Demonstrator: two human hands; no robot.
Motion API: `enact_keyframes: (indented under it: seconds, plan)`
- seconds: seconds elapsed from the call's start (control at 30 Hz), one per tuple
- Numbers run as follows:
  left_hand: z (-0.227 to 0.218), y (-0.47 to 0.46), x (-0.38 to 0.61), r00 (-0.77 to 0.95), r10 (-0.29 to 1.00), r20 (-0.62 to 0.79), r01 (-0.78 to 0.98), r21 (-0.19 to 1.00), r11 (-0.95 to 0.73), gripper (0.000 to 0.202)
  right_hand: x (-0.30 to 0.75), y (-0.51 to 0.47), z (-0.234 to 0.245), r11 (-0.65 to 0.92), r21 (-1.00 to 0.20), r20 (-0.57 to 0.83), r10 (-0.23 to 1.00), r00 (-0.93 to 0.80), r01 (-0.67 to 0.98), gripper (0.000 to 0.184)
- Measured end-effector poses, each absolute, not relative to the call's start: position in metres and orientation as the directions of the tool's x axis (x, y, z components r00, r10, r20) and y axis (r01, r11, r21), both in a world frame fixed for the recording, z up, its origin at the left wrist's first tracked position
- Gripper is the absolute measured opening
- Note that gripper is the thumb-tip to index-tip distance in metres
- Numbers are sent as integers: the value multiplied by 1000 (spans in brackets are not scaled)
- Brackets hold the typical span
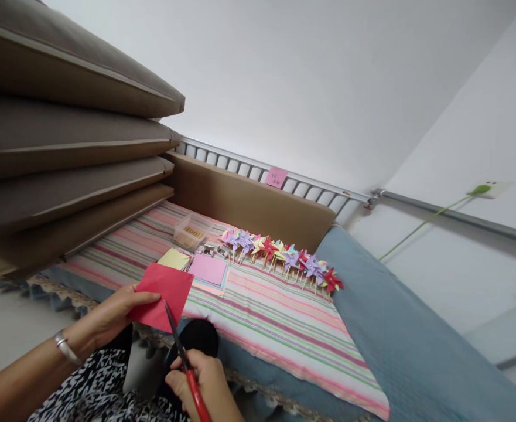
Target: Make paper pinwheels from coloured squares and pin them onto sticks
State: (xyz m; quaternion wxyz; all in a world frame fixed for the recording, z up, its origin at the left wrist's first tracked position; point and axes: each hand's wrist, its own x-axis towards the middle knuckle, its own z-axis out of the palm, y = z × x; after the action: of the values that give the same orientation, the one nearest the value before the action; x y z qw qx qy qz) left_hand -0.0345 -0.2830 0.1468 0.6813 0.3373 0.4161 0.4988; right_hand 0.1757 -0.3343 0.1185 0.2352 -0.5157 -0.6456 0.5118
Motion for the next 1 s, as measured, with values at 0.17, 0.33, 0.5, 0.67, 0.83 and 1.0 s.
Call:
enact_keyframes:
  seconds: [0.17,0.33,0.5,0.67,0.83,1.0]
  plan:
    - [146,-284,-34,154,959,-236,-393,876,278,21,176,-333,112,-54,-908,-217,909,-357,416,21]
    - [146,-283,-34,162,959,-231,-411,868,278,18,178,-334,110,-52,-911,-216,906,-365,409,18]
    - [146,-282,-33,152,960,-237,-393,876,279,21,176,-333,109,-6,-891,-182,921,-345,453,14]
    - [146,-279,-32,152,960,-236,-372,886,277,25,180,-331,111,106,-831,-128,919,-373,546,15]
    - [150,-268,-47,106,972,-211,-315,920,234,24,204,-331,98,122,-809,-203,860,-468,575,44]
    - [153,-264,-58,229,944,-238,-206,936,286,25,234,-323,96,141,-869,-41,935,-351,475,42]
